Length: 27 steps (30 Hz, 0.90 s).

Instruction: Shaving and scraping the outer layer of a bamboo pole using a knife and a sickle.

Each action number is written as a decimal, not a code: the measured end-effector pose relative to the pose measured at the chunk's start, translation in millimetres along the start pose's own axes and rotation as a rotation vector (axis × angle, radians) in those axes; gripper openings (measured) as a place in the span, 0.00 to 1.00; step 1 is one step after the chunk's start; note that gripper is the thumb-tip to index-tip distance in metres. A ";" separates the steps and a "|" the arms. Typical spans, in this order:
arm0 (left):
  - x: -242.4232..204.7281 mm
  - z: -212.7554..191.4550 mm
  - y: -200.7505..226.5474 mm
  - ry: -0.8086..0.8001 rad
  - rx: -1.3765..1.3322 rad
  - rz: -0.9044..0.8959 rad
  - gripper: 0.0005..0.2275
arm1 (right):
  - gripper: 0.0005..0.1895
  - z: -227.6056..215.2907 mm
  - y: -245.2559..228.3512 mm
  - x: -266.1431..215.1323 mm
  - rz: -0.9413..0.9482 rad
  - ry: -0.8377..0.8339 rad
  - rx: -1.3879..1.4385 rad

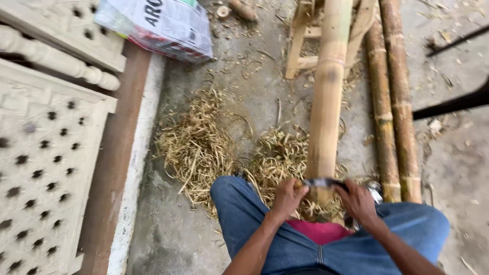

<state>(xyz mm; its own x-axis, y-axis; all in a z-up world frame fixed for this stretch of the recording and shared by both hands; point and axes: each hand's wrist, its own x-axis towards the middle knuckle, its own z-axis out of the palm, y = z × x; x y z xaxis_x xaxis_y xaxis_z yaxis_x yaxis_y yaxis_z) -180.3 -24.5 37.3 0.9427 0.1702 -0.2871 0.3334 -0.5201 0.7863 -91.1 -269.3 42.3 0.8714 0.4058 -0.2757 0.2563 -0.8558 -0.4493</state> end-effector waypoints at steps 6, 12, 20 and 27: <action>97.0 5.1 -14.7 0.170 -0.084 0.122 0.25 | 0.18 -44.0 -6.0 87.4 -0.157 0.246 0.185; 186.6 -26.6 40.6 0.133 0.193 0.093 0.17 | 0.20 -76.0 -11.2 172.5 -0.012 0.232 0.193; 236.3 -10.2 28.9 0.173 0.283 0.046 0.18 | 0.22 -61.0 1.1 203.9 0.066 0.233 0.167; 238.3 -18.7 42.9 0.153 0.273 0.049 0.18 | 0.21 -56.9 7.7 212.8 0.124 0.209 0.148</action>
<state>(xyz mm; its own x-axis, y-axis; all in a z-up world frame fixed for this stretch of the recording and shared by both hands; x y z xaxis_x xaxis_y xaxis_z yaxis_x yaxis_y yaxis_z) 58.9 9.4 12.8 0.9556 0.2532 -0.1507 0.2911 -0.7325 0.6154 120.1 -207.8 28.4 0.9635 0.2131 -0.1619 0.0924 -0.8325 -0.5462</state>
